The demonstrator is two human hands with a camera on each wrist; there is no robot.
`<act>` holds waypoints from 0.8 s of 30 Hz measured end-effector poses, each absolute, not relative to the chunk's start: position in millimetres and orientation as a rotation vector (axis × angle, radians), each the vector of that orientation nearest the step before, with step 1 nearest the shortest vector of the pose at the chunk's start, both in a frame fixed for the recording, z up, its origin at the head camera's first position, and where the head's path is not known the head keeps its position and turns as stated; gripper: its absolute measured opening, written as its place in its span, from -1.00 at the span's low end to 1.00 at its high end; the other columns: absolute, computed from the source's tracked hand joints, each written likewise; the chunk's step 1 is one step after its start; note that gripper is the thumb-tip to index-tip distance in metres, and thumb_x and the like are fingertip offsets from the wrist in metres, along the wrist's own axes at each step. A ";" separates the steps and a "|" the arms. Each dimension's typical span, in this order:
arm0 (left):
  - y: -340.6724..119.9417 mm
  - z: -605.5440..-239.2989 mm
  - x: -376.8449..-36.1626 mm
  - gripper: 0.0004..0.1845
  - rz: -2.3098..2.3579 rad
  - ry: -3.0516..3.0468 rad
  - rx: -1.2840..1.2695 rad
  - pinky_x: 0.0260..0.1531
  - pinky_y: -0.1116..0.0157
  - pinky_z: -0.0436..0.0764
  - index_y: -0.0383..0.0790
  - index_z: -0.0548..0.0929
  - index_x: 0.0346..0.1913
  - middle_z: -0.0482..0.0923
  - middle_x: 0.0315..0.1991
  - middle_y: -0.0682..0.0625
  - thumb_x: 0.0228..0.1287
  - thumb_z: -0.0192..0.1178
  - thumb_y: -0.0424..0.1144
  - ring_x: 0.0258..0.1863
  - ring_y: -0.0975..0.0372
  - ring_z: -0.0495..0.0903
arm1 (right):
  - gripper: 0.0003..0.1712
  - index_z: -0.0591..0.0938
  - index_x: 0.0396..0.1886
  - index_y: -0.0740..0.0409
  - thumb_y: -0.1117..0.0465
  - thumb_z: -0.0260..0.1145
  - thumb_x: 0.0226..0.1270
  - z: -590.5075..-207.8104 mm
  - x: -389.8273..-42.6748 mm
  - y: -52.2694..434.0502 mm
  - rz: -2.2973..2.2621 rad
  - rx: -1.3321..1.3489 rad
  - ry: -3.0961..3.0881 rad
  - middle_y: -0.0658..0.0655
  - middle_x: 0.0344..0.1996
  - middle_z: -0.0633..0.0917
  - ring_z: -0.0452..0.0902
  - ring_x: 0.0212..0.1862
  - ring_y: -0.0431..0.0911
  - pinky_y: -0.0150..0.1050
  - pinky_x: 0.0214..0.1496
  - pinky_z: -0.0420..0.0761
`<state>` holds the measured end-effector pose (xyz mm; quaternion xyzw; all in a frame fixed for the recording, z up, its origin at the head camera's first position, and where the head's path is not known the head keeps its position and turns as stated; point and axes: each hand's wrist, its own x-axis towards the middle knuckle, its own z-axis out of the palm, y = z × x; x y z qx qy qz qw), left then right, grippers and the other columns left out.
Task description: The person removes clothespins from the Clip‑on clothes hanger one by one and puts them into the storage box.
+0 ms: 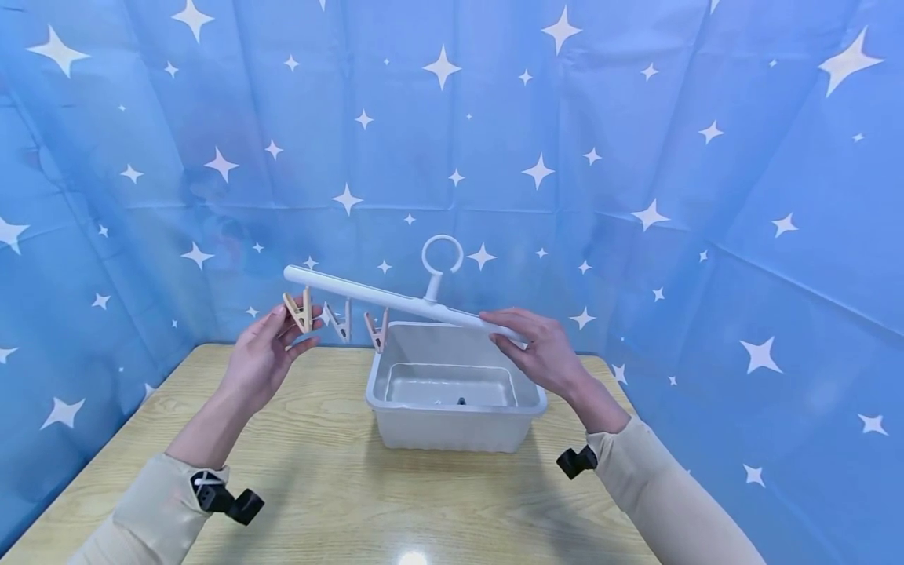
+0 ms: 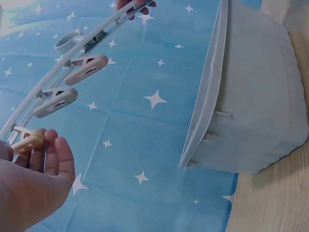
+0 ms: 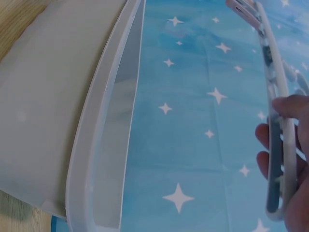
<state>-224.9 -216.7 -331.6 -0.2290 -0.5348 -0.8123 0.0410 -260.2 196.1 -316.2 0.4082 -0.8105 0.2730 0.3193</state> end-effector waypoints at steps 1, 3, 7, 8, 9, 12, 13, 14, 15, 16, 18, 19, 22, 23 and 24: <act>-217.1 -331.2 -224.7 -0.61 -2.512 -1.622 -0.710 0.04 0.35 0.63 -0.17 0.48 0.28 0.65 0.09 0.08 0.63 -0.18 -0.08 0.08 0.30 0.65 | -0.58 0.70 0.14 -0.02 0.31 0.42 0.28 -316.2 -260.0 196.0 0.721 1.075 -2.128 0.03 0.04 0.76 0.69 0.09 -0.03 -0.06 0.01 0.69; -217.9 -330.6 -224.6 -0.62 -2.565 -1.588 -0.733 0.00 0.36 0.63 -0.13 0.50 0.26 0.65 0.08 0.07 0.63 -0.19 -0.08 0.05 0.29 0.66 | -0.57 0.70 0.14 -0.01 0.32 0.43 0.27 -316.1 -259.8 196.0 0.726 1.079 -2.119 0.04 0.04 0.76 0.69 0.08 -0.03 -0.06 -0.01 0.69; -218.1 -329.6 -225.6 -0.57 -2.708 -1.483 -0.816 -0.08 0.37 0.60 -0.19 0.49 0.29 0.65 0.05 0.02 0.64 -0.24 -0.07 -0.05 0.26 0.64 | -0.57 0.71 0.13 0.00 0.33 0.43 0.26 -316.8 -260.2 196.0 0.724 1.091 -2.103 0.04 0.03 0.76 0.69 0.07 -0.03 -0.07 -0.01 0.69; -218.1 -329.7 -225.9 -0.55 -2.744 -1.454 -0.845 -0.09 0.37 0.59 -0.21 0.47 0.30 0.64 0.04 0.01 0.64 -0.26 -0.07 -0.08 0.25 0.63 | -0.57 0.71 0.13 0.00 0.33 0.43 0.25 -317.0 -260.4 195.8 0.724 1.094 -2.099 0.04 0.03 0.76 0.70 0.07 -0.03 -0.07 0.00 0.69; -218.2 -329.6 -226.1 -0.53 -2.780 -1.421 -0.876 -0.10 0.36 0.58 -0.24 0.46 0.31 0.64 0.03 0.00 0.65 -0.27 -0.07 -0.10 0.24 0.62 | -0.56 0.70 0.13 0.01 0.34 0.43 0.25 -317.3 -260.8 195.8 0.724 1.097 -2.096 0.05 0.03 0.76 0.70 0.07 -0.03 -0.07 0.00 0.69; -218.4 -329.8 -226.6 -0.50 -2.863 -1.333 -0.969 -0.11 0.35 0.53 -0.26 0.43 0.34 0.62 0.02 -0.02 0.65 -0.33 -0.05 -0.13 0.22 0.57 | -0.56 0.70 0.13 0.01 0.35 0.43 0.25 -318.2 -261.5 195.7 0.733 1.101 -2.091 0.05 0.02 0.77 0.70 0.06 -0.03 -0.07 -0.01 0.69; -218.6 -329.6 -226.6 -0.49 -2.890 -1.298 -1.001 -0.11 0.34 0.52 -0.27 0.43 0.34 0.61 0.01 -0.02 0.65 -0.34 -0.05 -0.13 0.22 0.55 | -0.56 0.70 0.13 0.01 0.35 0.43 0.25 -318.4 -261.7 195.6 0.735 1.102 -2.090 0.05 0.02 0.77 0.70 0.06 -0.03 -0.07 -0.01 0.69; -218.8 -329.4 -226.6 -0.48 -2.913 -1.268 -1.031 -0.11 0.33 0.51 -0.27 0.43 0.35 0.59 -0.01 -0.03 0.66 -0.35 -0.04 -0.13 0.21 0.53 | -0.56 0.70 0.13 0.02 0.35 0.43 0.24 -318.3 -261.5 195.6 0.738 1.104 -2.089 0.05 0.02 0.77 0.70 0.06 -0.02 -0.07 -0.02 0.69; -218.8 -329.1 -226.6 -0.47 -2.930 -1.241 -1.065 -0.11 0.32 0.50 -0.27 0.43 0.35 0.58 -0.02 -0.03 0.66 -0.37 -0.04 -0.13 0.21 0.52 | -0.55 0.70 0.13 0.02 0.36 0.43 0.24 -318.5 -261.7 195.9 0.738 1.105 -2.088 0.05 0.02 0.77 0.70 0.06 -0.02 -0.08 -0.02 0.69; -218.9 -328.8 -226.6 -0.46 -2.945 -1.217 -1.094 -0.11 0.32 0.49 -0.28 0.42 0.36 0.57 -0.03 -0.03 0.66 -0.39 -0.03 -0.13 0.20 0.51 | -0.55 0.70 0.13 0.02 0.36 0.43 0.24 -318.5 -261.8 196.0 0.738 1.106 -2.086 0.05 0.02 0.77 0.70 0.05 -0.02 -0.08 -0.03 0.69; -219.3 -328.5 -226.5 -0.43 -2.967 -1.170 -1.159 -0.09 0.30 0.50 -0.29 0.41 0.36 0.54 -0.05 -0.04 0.65 -0.44 -0.03 -0.13 0.19 0.50 | -0.55 0.70 0.14 0.01 0.37 0.43 0.24 -318.6 -261.8 196.3 0.737 1.112 -2.082 0.05 0.02 0.76 0.70 0.05 -0.03 -0.09 -0.03 0.70; -219.5 -328.5 -226.4 -0.42 -2.971 -1.156 -1.184 -0.09 0.29 0.50 -0.30 0.40 0.36 0.53 -0.07 -0.04 0.65 -0.45 -0.02 -0.14 0.18 0.49 | -0.55 0.70 0.14 0.01 0.37 0.43 0.24 -318.7 -261.9 196.5 0.737 1.114 -2.081 0.05 0.02 0.76 0.70 0.04 -0.03 -0.09 -0.05 0.70; -219.4 -329.3 -226.1 -0.40 -2.967 -1.115 -1.249 -0.09 0.27 0.50 -0.31 0.42 0.33 0.51 -0.07 -0.05 0.65 -0.50 -0.03 -0.15 0.17 0.46 | -0.54 0.70 0.14 0.02 0.38 0.43 0.24 -319.3 -262.2 196.7 0.740 1.119 -2.075 0.05 0.02 0.76 0.70 0.04 -0.03 -0.09 -0.06 0.70; -219.2 -329.7 -226.1 -0.40 -2.965 -1.104 -1.266 -0.08 0.27 0.50 -0.32 0.42 0.32 0.51 -0.06 -0.05 0.64 -0.51 -0.03 -0.15 0.17 0.45 | -0.54 0.70 0.14 0.02 0.37 0.43 0.24 -319.5 -262.0 196.7 0.740 1.120 -2.071 0.05 0.02 0.76 0.70 0.05 -0.02 -0.08 -0.04 0.70; -219.0 -329.9 -226.1 -0.40 -2.962 -1.096 -1.276 -0.08 0.27 0.50 -0.32 0.42 0.31 0.51 -0.05 -0.06 0.64 -0.52 -0.04 -0.14 0.17 0.46 | -0.55 0.70 0.13 0.03 0.37 0.43 0.24 -319.8 -262.0 196.6 0.743 1.123 -2.068 0.05 0.02 0.76 0.70 0.05 -0.02 -0.08 -0.05 0.70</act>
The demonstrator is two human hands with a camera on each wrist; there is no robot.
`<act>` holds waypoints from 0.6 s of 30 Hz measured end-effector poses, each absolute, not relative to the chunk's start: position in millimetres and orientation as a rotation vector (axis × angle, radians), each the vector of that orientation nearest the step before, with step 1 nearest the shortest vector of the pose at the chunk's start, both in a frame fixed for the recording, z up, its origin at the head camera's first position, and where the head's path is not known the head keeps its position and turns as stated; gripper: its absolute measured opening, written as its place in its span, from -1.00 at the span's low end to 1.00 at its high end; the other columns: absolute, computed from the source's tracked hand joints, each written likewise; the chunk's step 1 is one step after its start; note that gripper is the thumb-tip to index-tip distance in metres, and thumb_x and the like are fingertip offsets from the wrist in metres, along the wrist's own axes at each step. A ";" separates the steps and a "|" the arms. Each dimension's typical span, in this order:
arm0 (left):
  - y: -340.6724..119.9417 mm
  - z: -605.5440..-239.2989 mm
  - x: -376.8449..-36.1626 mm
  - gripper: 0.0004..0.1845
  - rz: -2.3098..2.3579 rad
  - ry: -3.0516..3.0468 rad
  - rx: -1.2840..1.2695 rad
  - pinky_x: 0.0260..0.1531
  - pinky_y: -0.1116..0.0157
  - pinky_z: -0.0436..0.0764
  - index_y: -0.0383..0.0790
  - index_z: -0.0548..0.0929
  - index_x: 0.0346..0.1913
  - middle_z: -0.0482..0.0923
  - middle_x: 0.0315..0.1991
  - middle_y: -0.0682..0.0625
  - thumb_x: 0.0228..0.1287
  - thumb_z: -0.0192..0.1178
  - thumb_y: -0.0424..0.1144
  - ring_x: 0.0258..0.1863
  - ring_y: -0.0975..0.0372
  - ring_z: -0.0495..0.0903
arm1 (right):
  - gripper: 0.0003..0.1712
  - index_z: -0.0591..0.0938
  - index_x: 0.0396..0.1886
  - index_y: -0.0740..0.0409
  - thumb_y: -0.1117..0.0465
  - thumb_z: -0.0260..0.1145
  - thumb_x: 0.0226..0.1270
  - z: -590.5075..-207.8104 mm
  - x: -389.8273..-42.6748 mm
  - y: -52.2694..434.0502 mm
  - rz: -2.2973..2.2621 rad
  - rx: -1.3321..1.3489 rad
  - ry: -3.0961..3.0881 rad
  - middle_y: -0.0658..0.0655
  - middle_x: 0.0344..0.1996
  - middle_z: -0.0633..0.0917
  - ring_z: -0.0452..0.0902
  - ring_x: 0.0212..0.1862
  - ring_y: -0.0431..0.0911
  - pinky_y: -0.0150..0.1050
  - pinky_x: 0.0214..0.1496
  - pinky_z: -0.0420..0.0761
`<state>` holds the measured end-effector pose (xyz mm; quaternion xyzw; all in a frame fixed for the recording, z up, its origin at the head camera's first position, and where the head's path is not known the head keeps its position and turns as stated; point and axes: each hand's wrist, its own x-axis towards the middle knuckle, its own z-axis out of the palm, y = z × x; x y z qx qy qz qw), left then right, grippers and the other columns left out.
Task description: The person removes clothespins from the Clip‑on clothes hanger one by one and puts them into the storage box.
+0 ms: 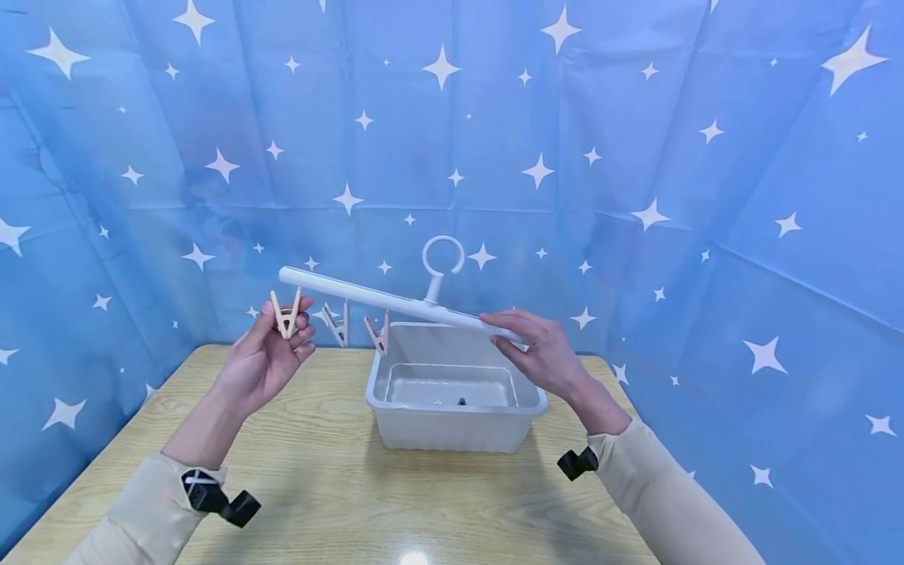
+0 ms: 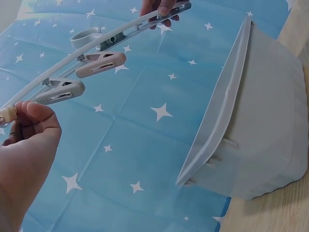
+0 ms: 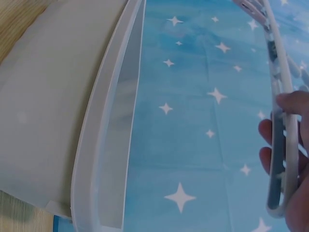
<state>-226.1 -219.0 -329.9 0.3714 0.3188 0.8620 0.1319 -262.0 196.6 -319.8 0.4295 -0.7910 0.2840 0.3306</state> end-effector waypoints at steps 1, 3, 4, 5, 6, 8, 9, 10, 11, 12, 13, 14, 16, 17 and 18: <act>-218.8 -329.9 -226.0 -0.41 2.506 0.922 1.083 -0.08 0.27 0.49 -0.33 0.43 0.30 0.52 -0.05 -0.06 0.64 -0.52 -0.05 -0.13 0.17 0.47 | -0.55 0.70 0.13 0.03 0.38 0.43 0.23 -319.9 -262.0 196.6 0.743 1.125 -2.064 0.06 0.02 0.76 0.70 0.05 -0.02 -0.09 -0.06 0.70; -218.1 -329.9 -225.6 -0.43 2.522 0.932 1.078 -0.05 0.29 0.50 -0.34 0.44 0.27 0.53 -0.05 -0.07 0.64 -0.50 -0.08 -0.11 0.18 0.50 | -0.55 0.71 0.13 0.04 0.38 0.43 0.23 -320.1 -261.9 196.4 0.742 1.130 -2.056 0.06 0.03 0.76 0.70 0.05 -0.01 -0.10 -0.08 0.70; -217.8 -329.4 -225.2 -0.44 2.535 0.956 1.067 -0.02 0.31 0.51 -0.34 0.45 0.26 0.54 -0.05 -0.06 0.65 -0.48 -0.09 -0.10 0.19 0.53 | -0.55 0.71 0.13 0.04 0.38 0.43 0.23 -320.2 -261.8 196.4 0.742 1.132 -2.053 0.06 0.03 0.76 0.70 0.05 -0.01 -0.10 -0.09 0.70; -217.5 -329.0 -224.6 -0.46 2.549 0.992 1.052 -0.01 0.32 0.52 -0.33 0.46 0.25 0.55 -0.06 -0.05 0.65 -0.45 -0.10 -0.10 0.19 0.55 | -0.55 0.71 0.13 0.04 0.38 0.44 0.23 -320.4 -261.9 196.5 0.742 1.133 -2.052 0.06 0.02 0.77 0.70 0.05 -0.02 -0.11 -0.10 0.70; -217.3 -328.5 -223.9 -0.48 2.567 1.038 1.030 0.01 0.34 0.53 -0.33 0.47 0.24 0.56 -0.07 -0.05 0.65 -0.43 -0.11 -0.10 0.20 0.57 | -0.55 0.71 0.13 0.04 0.38 0.43 0.23 -320.5 -261.9 196.6 0.745 1.136 -2.053 0.06 0.02 0.77 0.70 0.04 -0.02 -0.12 -0.12 0.70; -216.8 -327.8 -222.2 -0.52 2.594 1.156 0.980 0.03 0.38 0.54 -0.30 0.50 0.23 0.56 -0.09 -0.02 0.65 -0.37 -0.13 -0.11 0.24 0.58 | -0.54 0.71 0.13 0.03 0.38 0.44 0.22 -320.8 -261.5 197.0 0.747 1.137 -2.058 0.05 0.02 0.77 0.71 0.04 -0.02 -0.13 -0.11 0.70; -216.6 -327.4 -221.3 -0.54 2.601 1.238 0.954 0.02 0.40 0.54 -0.28 0.51 0.22 0.55 -0.09 0.00 0.65 -0.35 -0.14 -0.12 0.26 0.57 | -0.54 0.71 0.13 0.03 0.38 0.44 0.22 -320.8 -261.2 197.3 0.748 1.138 -2.061 0.06 0.02 0.77 0.71 0.04 -0.02 -0.12 -0.10 0.71; -216.3 -327.1 -220.4 -0.57 2.604 1.326 0.930 0.02 0.42 0.54 -0.25 0.52 0.21 0.53 -0.08 0.02 0.65 -0.33 -0.15 -0.12 0.28 0.56 | -0.54 0.71 0.13 0.02 0.38 0.44 0.22 -320.6 -261.0 197.5 0.750 1.140 -2.063 0.06 0.02 0.77 0.71 0.04 -0.02 -0.12 -0.09 0.71; -215.9 -326.9 -219.7 -0.59 2.604 1.409 0.905 0.01 0.44 0.53 -0.22 0.53 0.21 0.50 -0.06 0.03 0.65 -0.30 -0.16 -0.11 0.30 0.55 | -0.54 0.71 0.13 0.02 0.38 0.44 0.22 -320.7 -261.1 197.8 0.750 1.143 -2.064 0.06 0.01 0.77 0.71 0.04 -0.02 -0.11 -0.09 0.71; -215.4 -326.8 -219.2 -0.60 2.604 1.494 0.881 0.02 0.45 0.53 -0.19 0.55 0.20 0.48 -0.03 0.05 0.65 -0.28 -0.17 -0.11 0.32 0.54 | -0.53 0.71 0.13 0.02 0.38 0.44 0.22 -320.4 -260.7 197.9 0.750 1.147 -2.064 0.06 0.01 0.77 0.71 0.04 -0.02 -0.11 -0.08 0.71; -214.7 -326.7 -218.7 -0.62 2.602 1.571 0.861 0.02 0.46 0.52 -0.16 0.56 0.18 0.45 0.02 0.06 0.65 -0.25 -0.17 -0.09 0.34 0.52 | -0.53 0.71 0.13 0.02 0.38 0.44 0.22 -320.1 -260.5 198.0 0.748 1.149 -2.063 0.06 0.01 0.77 0.71 0.04 -0.02 -0.10 -0.08 0.71; -214.0 -326.6 -218.4 -0.64 2.601 1.643 0.843 0.02 0.47 0.51 -0.14 0.59 0.16 0.42 0.06 0.06 0.65 -0.23 -0.18 -0.08 0.34 0.50 | -0.53 0.71 0.13 0.02 0.38 0.45 0.21 -319.8 -260.3 198.1 0.744 1.152 -2.061 0.07 0.01 0.77 0.71 0.04 -0.01 -0.10 -0.08 0.72; -211.9 -326.6 -217.8 -0.67 2.603 1.767 0.807 0.01 0.47 0.49 -0.10 0.64 0.04 0.40 0.14 0.07 0.63 -0.17 -0.18 -0.05 0.34 0.48 | -0.53 0.71 0.13 0.02 0.38 0.45 0.21 -319.3 -260.2 198.3 0.737 1.155 -2.057 0.07 0.01 0.77 0.71 0.04 -0.01 -0.10 -0.10 0.72; -210.8 -326.5 -217.6 -0.69 2.610 1.812 0.792 0.00 0.47 0.49 -0.09 0.66 0.01 0.40 0.17 0.08 0.62 -0.14 -0.17 -0.05 0.33 0.47 | -0.53 0.71 0.13 0.02 0.37 0.45 0.21 -319.1 -260.2 198.4 0.732 1.155 -2.055 0.07 0.01 0.77 0.71 0.04 -0.01 -0.10 -0.10 0.72; -209.7 -326.6 -217.4 -0.70 2.615 1.862 0.779 0.00 0.47 0.49 -0.09 0.66 0.00 0.41 0.18 0.08 0.62 -0.12 -0.18 -0.05 0.33 0.46 | -0.53 0.71 0.14 0.02 0.37 0.45 0.21 -318.7 -259.9 198.2 0.729 1.157 -2.053 0.07 0.01 0.77 0.71 0.04 -0.01 -0.10 -0.10 0.71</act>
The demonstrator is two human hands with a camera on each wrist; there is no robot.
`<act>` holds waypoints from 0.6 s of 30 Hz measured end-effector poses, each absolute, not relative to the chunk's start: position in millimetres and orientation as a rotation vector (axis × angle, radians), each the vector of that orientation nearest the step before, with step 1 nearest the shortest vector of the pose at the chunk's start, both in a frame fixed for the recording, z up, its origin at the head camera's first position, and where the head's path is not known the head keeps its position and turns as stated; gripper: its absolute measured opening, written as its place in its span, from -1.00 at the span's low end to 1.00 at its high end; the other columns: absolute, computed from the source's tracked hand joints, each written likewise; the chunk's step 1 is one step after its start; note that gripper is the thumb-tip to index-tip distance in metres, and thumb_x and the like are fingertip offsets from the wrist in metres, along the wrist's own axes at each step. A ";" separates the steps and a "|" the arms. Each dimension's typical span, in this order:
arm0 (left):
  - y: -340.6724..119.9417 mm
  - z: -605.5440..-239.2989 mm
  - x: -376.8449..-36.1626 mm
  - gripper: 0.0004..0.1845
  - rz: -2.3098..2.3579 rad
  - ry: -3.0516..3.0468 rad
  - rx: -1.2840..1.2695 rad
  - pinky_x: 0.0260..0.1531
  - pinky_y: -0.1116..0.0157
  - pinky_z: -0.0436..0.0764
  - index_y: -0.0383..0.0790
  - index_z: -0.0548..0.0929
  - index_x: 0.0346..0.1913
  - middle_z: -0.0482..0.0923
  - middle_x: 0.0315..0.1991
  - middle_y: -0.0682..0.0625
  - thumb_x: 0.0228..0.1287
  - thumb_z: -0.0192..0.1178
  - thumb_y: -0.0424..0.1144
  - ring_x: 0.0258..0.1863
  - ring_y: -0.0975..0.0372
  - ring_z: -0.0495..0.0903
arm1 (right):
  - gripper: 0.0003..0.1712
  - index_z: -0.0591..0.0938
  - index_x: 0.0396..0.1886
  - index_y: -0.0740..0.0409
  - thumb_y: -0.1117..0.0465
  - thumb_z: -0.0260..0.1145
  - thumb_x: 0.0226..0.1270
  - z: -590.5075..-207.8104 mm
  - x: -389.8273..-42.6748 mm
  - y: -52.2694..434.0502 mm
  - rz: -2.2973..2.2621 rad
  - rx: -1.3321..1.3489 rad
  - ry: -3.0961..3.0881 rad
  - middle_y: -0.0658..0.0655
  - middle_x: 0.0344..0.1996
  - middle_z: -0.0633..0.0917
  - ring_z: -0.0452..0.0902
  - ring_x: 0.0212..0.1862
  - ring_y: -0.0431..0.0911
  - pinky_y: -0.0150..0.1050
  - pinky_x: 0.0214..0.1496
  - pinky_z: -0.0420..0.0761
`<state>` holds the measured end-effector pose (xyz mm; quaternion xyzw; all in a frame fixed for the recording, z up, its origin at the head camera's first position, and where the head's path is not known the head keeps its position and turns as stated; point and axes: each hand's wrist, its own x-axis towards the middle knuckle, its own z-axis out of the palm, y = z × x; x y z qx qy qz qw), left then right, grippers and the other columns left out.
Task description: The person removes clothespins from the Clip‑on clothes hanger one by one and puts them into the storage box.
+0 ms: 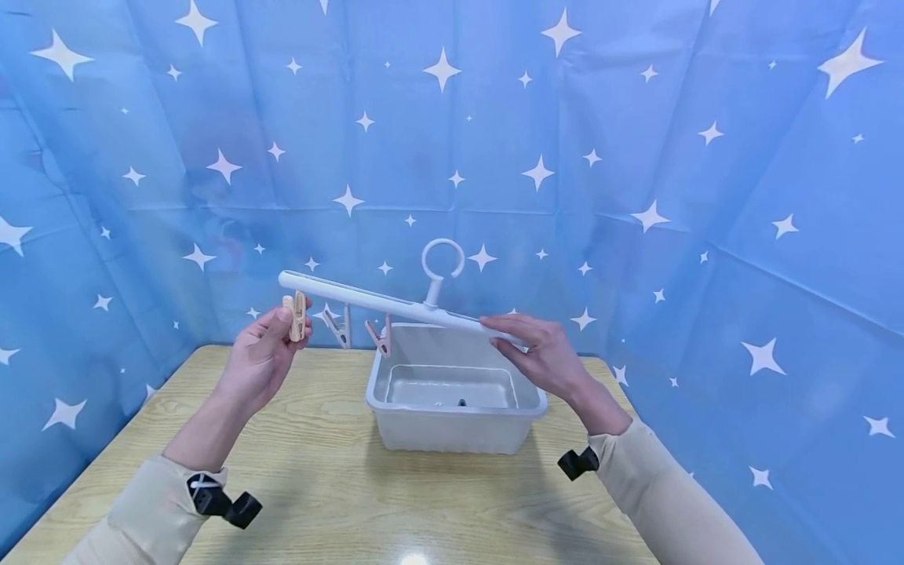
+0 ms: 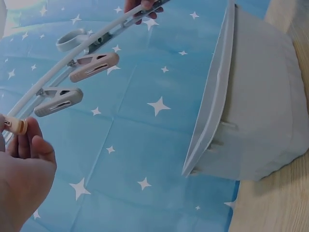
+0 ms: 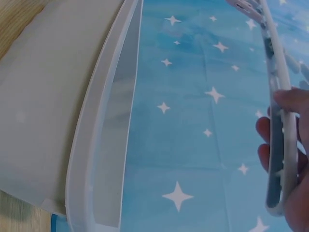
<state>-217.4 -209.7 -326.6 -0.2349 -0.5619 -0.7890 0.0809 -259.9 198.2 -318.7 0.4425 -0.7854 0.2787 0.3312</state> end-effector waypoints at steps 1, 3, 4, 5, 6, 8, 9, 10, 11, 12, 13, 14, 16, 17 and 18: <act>-208.7 -326.7 -217.1 -0.72 -2.325 -1.690 -0.681 -0.01 0.47 0.49 -0.09 0.66 0.01 0.42 0.19 0.08 0.61 -0.10 -0.18 -0.05 0.33 0.46 | -0.53 0.71 0.14 0.02 0.37 0.46 0.20 -318.5 -260.1 198.2 0.726 1.158 -2.051 0.07 0.02 0.77 0.71 0.04 -0.01 -0.09 -0.10 0.71; -206.8 -326.9 -216.0 -0.74 -2.253 -1.717 -0.626 0.00 0.50 0.50 -0.11 0.64 0.06 0.46 0.18 0.11 0.59 -0.05 -0.19 -0.03 0.34 0.49 | -0.52 0.72 0.13 0.03 0.38 0.46 0.20 -318.2 -260.0 198.2 0.724 1.165 -2.044 0.07 0.01 0.78 0.72 0.04 -0.01 -0.08 -0.08 0.71; -206.0 -326.8 -215.6 -0.73 -2.206 -1.739 -0.592 0.00 0.52 0.51 -0.13 0.63 0.11 0.48 0.16 0.13 0.58 -0.03 -0.19 -0.03 0.36 0.50 | -0.52 0.72 0.13 0.04 0.38 0.46 0.19 -318.0 -260.0 198.2 0.725 1.170 -2.040 0.08 0.01 0.78 0.72 0.03 0.00 -0.07 -0.07 0.71; -205.1 -326.6 -215.0 -0.70 -2.160 -1.761 -0.555 0.02 0.53 0.51 -0.14 0.60 0.20 0.51 0.14 0.16 0.57 0.00 -0.18 -0.03 0.38 0.52 | -0.52 0.72 0.13 0.04 0.38 0.46 0.19 -317.8 -259.9 198.2 0.725 1.174 -2.036 0.08 0.01 0.78 0.72 0.03 0.00 -0.07 -0.07 0.71; -204.4 -326.3 -214.5 -0.67 -2.103 -1.790 -0.517 0.03 0.55 0.51 -0.17 0.58 0.23 0.54 0.10 0.18 0.56 0.02 -0.17 -0.03 0.39 0.54 | -0.52 0.72 0.13 0.05 0.39 0.46 0.19 -317.6 -259.8 198.1 0.725 1.179 -2.032 0.08 0.01 0.78 0.72 0.03 0.00 -0.06 -0.07 0.71; -202.9 -325.4 -213.3 -0.64 -1.989 -1.851 -0.430 0.03 0.57 0.52 -0.22 0.59 0.24 0.59 0.02 0.22 0.54 0.06 -0.13 -0.04 0.41 0.58 | -0.52 0.72 0.13 0.05 0.39 0.46 0.19 -317.1 -259.6 198.0 0.725 1.185 -2.030 0.09 0.01 0.78 0.72 0.02 0.00 -0.06 -0.07 0.71; -202.2 -324.9 -212.8 -0.62 -1.931 -1.878 -0.389 0.01 0.57 0.53 -0.26 0.59 0.23 0.61 -0.04 0.24 0.53 0.09 -0.12 -0.05 0.41 0.60 | -0.52 0.72 0.13 0.05 0.39 0.46 0.19 -316.9 -259.3 198.0 0.724 1.186 -2.031 0.09 0.00 0.78 0.72 0.02 0.00 -0.06 -0.07 0.71; -201.4 -324.3 -212.3 -0.61 -1.877 -1.902 -0.354 0.00 0.58 0.53 -0.26 0.61 0.21 0.63 -0.09 0.25 0.51 0.10 -0.11 -0.07 0.40 0.62 | -0.52 0.72 0.13 0.05 0.39 0.46 0.19 -316.6 -259.1 197.9 0.722 1.186 -2.034 0.09 0.01 0.78 0.72 0.02 0.00 -0.06 -0.08 0.71; -200.7 -323.9 -211.8 -0.62 -1.837 -1.914 -0.326 -0.02 0.58 0.54 -0.28 0.62 0.19 0.64 -0.15 0.25 0.50 0.12 -0.11 -0.09 0.40 0.63 | -0.52 0.72 0.13 0.04 0.39 0.46 0.19 -316.5 -259.0 197.9 0.722 1.186 -2.038 0.08 0.01 0.78 0.72 0.02 0.00 -0.06 -0.07 0.71; -200.0 -323.7 -211.6 -0.62 -1.793 -1.927 -0.303 -0.05 0.58 0.55 -0.29 0.63 0.19 0.64 -0.20 0.25 0.50 0.13 -0.11 -0.11 0.41 0.64 | -0.52 0.72 0.13 0.04 0.38 0.45 0.20 -316.3 -258.7 197.9 0.719 1.185 -2.043 0.08 0.01 0.78 0.72 0.02 0.00 -0.06 -0.07 0.71; -199.3 -323.8 -211.3 -0.62 -1.772 -1.924 -0.287 -0.07 0.58 0.56 -0.29 0.64 0.18 0.63 -0.24 0.24 0.49 0.14 -0.12 -0.14 0.40 0.64 | -0.52 0.71 0.14 0.04 0.38 0.45 0.20 -316.0 -258.3 197.8 0.716 1.185 -2.047 0.08 0.01 0.78 0.72 0.03 0.00 -0.06 -0.07 0.71; -198.5 -323.9 -211.0 -0.62 -1.749 -1.921 -0.277 -0.09 0.58 0.57 -0.30 0.64 0.18 0.62 -0.27 0.23 0.48 0.15 -0.13 -0.16 0.40 0.65 | -0.52 0.71 0.14 0.03 0.38 0.45 0.21 -316.0 -258.1 197.9 0.715 1.184 -2.054 0.08 0.01 0.78 0.72 0.03 -0.01 -0.06 -0.06 0.71; -197.6 -324.8 -211.4 -0.63 -1.710 -1.906 -0.271 -0.13 0.58 0.58 -0.33 0.65 0.18 0.61 -0.29 0.23 0.47 0.17 -0.17 -0.21 0.40 0.65 | -0.53 0.71 0.14 0.02 0.38 0.45 0.22 -315.8 -257.8 198.0 0.715 1.184 -2.063 0.07 0.01 0.78 0.72 0.03 -0.02 -0.07 -0.05 0.71; -196.9 -325.4 -211.5 -0.63 -1.694 -1.894 -0.269 -0.17 0.58 0.58 -0.35 0.64 0.18 0.60 -0.29 0.22 0.46 0.18 -0.19 -0.23 0.40 0.64 | -0.53 0.71 0.14 0.02 0.38 0.44 0.22 -315.8 -257.7 197.9 0.715 1.185 -2.063 0.07 0.01 0.78 0.72 0.03 -0.02 -0.08 -0.05 0.71; -196.4 -325.9 -211.5 -0.63 -1.668 -1.889 -0.269 -0.21 0.58 0.58 -0.36 0.64 0.17 0.60 -0.28 0.22 0.46 0.18 -0.20 -0.25 0.40 0.63 | -0.53 0.71 0.14 0.02 0.38 0.44 0.22 -315.7 -257.6 197.8 0.716 1.187 -2.065 0.07 0.01 0.78 0.72 0.03 -0.02 -0.08 -0.05 0.70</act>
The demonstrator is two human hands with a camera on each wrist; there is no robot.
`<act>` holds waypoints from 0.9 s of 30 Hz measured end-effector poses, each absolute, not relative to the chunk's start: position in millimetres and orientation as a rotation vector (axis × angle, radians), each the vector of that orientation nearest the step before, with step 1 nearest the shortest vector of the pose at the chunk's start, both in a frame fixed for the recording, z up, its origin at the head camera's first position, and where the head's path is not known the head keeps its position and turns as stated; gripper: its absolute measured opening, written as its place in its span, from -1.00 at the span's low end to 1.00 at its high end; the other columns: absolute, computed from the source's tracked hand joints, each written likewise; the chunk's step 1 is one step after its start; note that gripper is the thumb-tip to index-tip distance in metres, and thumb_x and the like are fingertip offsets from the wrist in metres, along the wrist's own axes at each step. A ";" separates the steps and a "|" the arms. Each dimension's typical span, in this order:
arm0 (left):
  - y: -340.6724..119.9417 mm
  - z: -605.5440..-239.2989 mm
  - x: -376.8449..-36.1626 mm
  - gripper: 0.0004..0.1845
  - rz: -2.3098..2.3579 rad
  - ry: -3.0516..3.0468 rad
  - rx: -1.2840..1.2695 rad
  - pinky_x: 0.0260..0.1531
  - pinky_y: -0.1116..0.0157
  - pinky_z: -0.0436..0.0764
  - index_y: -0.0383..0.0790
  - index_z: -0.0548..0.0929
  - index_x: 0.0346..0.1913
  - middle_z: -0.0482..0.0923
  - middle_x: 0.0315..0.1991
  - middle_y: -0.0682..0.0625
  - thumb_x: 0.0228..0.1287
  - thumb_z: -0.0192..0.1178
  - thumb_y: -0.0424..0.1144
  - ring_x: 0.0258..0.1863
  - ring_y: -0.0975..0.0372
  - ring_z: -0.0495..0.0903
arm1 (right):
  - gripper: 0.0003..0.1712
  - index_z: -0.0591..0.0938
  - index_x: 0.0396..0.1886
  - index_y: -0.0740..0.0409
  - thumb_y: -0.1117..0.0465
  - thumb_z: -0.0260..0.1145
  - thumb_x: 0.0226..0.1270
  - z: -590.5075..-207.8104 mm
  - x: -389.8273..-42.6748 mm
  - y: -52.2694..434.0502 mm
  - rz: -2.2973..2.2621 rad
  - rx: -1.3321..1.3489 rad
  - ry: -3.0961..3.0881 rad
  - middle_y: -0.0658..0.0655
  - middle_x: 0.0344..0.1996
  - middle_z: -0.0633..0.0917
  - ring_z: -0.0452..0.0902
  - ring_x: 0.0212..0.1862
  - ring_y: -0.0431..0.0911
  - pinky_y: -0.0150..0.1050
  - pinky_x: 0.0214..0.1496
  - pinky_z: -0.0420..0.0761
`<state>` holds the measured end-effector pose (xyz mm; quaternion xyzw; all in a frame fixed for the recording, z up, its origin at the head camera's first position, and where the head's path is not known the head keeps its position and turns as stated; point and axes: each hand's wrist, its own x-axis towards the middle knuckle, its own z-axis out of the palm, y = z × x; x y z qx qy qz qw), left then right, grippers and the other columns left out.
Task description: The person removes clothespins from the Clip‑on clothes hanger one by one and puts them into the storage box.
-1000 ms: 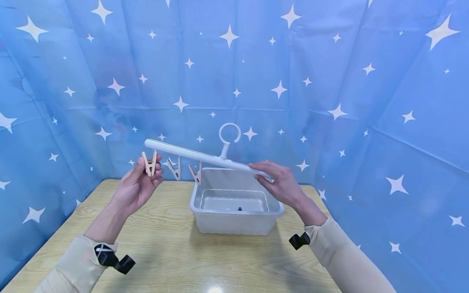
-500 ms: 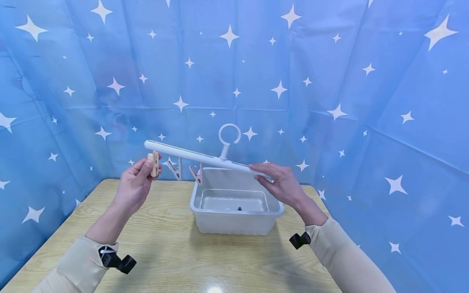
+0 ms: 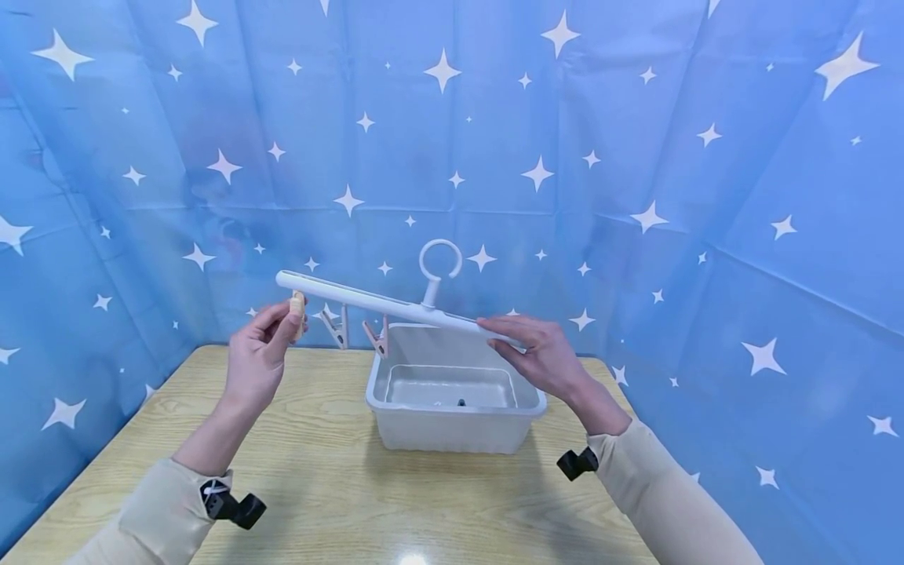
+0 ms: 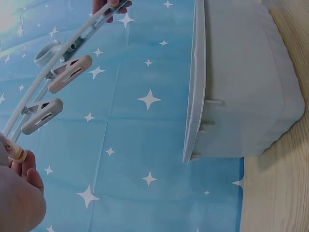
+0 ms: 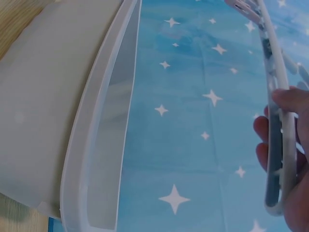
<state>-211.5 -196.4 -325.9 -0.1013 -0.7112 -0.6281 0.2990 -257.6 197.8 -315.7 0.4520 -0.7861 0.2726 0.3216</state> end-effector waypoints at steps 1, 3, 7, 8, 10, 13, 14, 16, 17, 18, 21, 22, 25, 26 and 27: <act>-195.9 -326.5 -211.6 -0.64 -1.644 -1.881 -0.271 -0.25 0.58 0.57 -0.37 0.65 0.16 0.59 -0.28 0.23 0.45 0.19 -0.22 -0.28 0.40 0.62 | -0.53 0.71 0.14 0.03 0.38 0.44 0.22 -315.8 -257.9 197.7 0.716 1.191 -2.062 0.07 0.01 0.78 0.72 0.03 -0.02 -0.09 -0.06 0.71; -195.2 -327.6 -211.9 -0.67 -1.590 -1.867 -0.273 -0.35 0.58 0.53 -0.38 0.66 0.14 0.58 -0.28 0.24 0.44 0.21 -0.26 -0.33 0.39 0.57 | -0.53 0.72 0.13 0.03 0.39 0.44 0.22 -316.1 -258.4 197.5 0.720 1.199 -2.054 0.08 0.01 0.78 0.72 0.02 -0.02 -0.10 -0.07 0.70; -194.7 -329.5 -213.8 -0.70 -1.472 -1.842 -0.270 -0.41 0.59 0.45 -0.39 0.69 0.10 0.54 -0.30 0.25 0.37 0.26 -0.34 -0.39 0.41 0.49 | -0.53 0.72 0.12 0.05 0.40 0.45 0.19 -316.3 -259.0 196.9 0.713 1.215 -2.030 0.09 -0.01 0.78 0.73 0.01 -0.01 -0.09 -0.08 0.71; -194.9 -330.0 -214.2 -0.71 -1.445 -1.837 -0.269 -0.41 0.60 0.45 -0.39 0.69 0.08 0.52 -0.30 0.24 0.36 0.28 -0.36 -0.39 0.41 0.48 | -0.53 0.73 0.12 0.05 0.40 0.46 0.18 -316.4 -258.9 196.9 0.707 1.217 -2.027 0.09 -0.01 0.78 0.73 0.01 0.00 -0.08 -0.07 0.71; -195.6 -330.9 -215.0 -0.71 -1.389 -1.840 -0.265 -0.39 0.61 0.44 -0.37 0.70 0.08 0.50 -0.30 0.25 0.33 0.30 -0.37 -0.38 0.42 0.47 | -0.53 0.73 0.11 0.06 0.40 0.47 0.17 -316.3 -259.1 197.0 0.697 1.222 -2.020 0.10 -0.02 0.78 0.74 0.00 0.01 -0.06 -0.05 0.72; -196.2 -331.7 -214.8 -0.70 -1.355 -1.858 -0.270 -0.38 0.62 0.45 -0.32 0.71 0.10 0.51 -0.29 0.26 0.33 0.30 -0.35 -0.36 0.42 0.48 | -0.53 0.73 0.10 0.07 0.40 0.47 0.16 -316.3 -259.2 197.3 0.680 1.225 -2.015 0.12 -0.01 0.78 0.73 0.01 0.03 -0.04 -0.02 0.71; -196.5 -331.7 -214.9 -0.70 -1.361 -1.868 -0.272 -0.38 0.61 0.46 -0.30 0.70 0.11 0.52 -0.29 0.27 0.35 0.29 -0.32 -0.36 0.42 0.49 | -0.53 0.73 0.10 0.07 0.40 0.47 0.16 -316.5 -259.2 197.2 0.677 1.223 -2.014 0.12 -0.01 0.78 0.73 0.01 0.03 -0.04 -0.02 0.71; -196.6 -331.8 -215.2 -0.69 -1.379 -1.888 -0.273 -0.38 0.60 0.47 -0.28 0.69 0.14 0.53 -0.29 0.28 0.39 0.26 -0.29 -0.36 0.42 0.50 | -0.53 0.72 0.11 0.07 0.39 0.46 0.17 -316.9 -258.9 196.8 0.685 1.217 -2.020 0.12 0.00 0.78 0.73 0.02 0.04 -0.05 -0.04 0.72; -196.5 -331.8 -215.4 -0.68 -1.394 -1.892 -0.273 -0.38 0.59 0.48 -0.27 0.68 0.15 0.53 -0.29 0.28 0.41 0.25 -0.27 -0.35 0.42 0.51 | -0.53 0.72 0.12 0.07 0.39 0.46 0.18 -317.3 -258.7 196.6 0.689 1.212 -2.026 0.12 0.00 0.78 0.73 0.03 0.03 -0.07 -0.05 0.72; -196.5 -331.9 -215.6 -0.68 -1.400 -1.898 -0.270 -0.38 0.59 0.49 -0.26 0.68 0.16 0.54 -0.28 0.28 0.42 0.23 -0.26 -0.35 0.42 0.53 | -0.53 0.72 0.12 0.07 0.39 0.46 0.19 -317.6 -258.6 196.3 0.696 1.208 -2.032 0.12 0.01 0.77 0.72 0.03 0.03 -0.08 -0.07 0.72; -196.1 -332.0 -214.7 -0.67 -1.415 -1.909 -0.270 -0.36 0.59 0.51 -0.24 0.66 0.19 0.54 -0.27 0.29 0.45 0.20 -0.24 -0.33 0.43 0.55 | -0.54 0.71 0.12 0.09 0.39 0.45 0.20 -319.0 -258.9 196.0 0.721 1.196 -2.047 0.11 0.01 0.77 0.72 0.02 0.02 -0.12 -0.12 0.72; -196.0 -332.2 -214.4 -0.66 -1.420 -1.908 -0.271 -0.34 0.59 0.51 -0.23 0.65 0.20 0.54 -0.26 0.29 0.45 0.20 -0.23 -0.32 0.43 0.55 | -0.54 0.71 0.13 0.09 0.39 0.45 0.20 -319.4 -259.0 196.2 0.728 1.194 -2.051 0.11 0.01 0.77 0.72 0.02 0.01 -0.12 -0.13 0.72; -195.6 -332.3 -213.1 -0.65 -1.427 -1.901 -0.279 -0.33 0.59 0.52 -0.22 0.64 0.23 0.55 -0.25 0.30 0.46 0.19 -0.24 -0.32 0.41 0.55 | -0.54 0.71 0.13 0.09 0.40 0.45 0.20 -319.9 -259.6 196.7 0.738 1.188 -2.054 0.11 0.01 0.77 0.72 0.02 0.01 -0.13 -0.14 0.72; -195.5 -332.1 -213.0 -0.65 -1.432 -1.895 -0.281 -0.33 0.59 0.53 -0.22 0.63 0.23 0.56 -0.25 0.30 0.46 0.19 -0.25 -0.32 0.41 0.55 | -0.53 0.71 0.13 0.08 0.40 0.45 0.20 -320.0 -259.9 196.9 0.739 1.187 -2.055 0.11 0.01 0.77 0.72 0.02 0.01 -0.13 -0.14 0.72; -195.3 -331.7 -212.9 -0.65 -1.437 -1.889 -0.285 -0.33 0.59 0.53 -0.22 0.64 0.23 0.57 -0.26 0.30 0.46 0.18 -0.25 -0.33 0.40 0.55 | -0.53 0.71 0.14 0.08 0.39 0.45 0.20 -319.7 -259.8 197.0 0.742 1.185 -2.055 0.11 0.01 0.77 0.72 0.02 0.01 -0.13 -0.14 0.72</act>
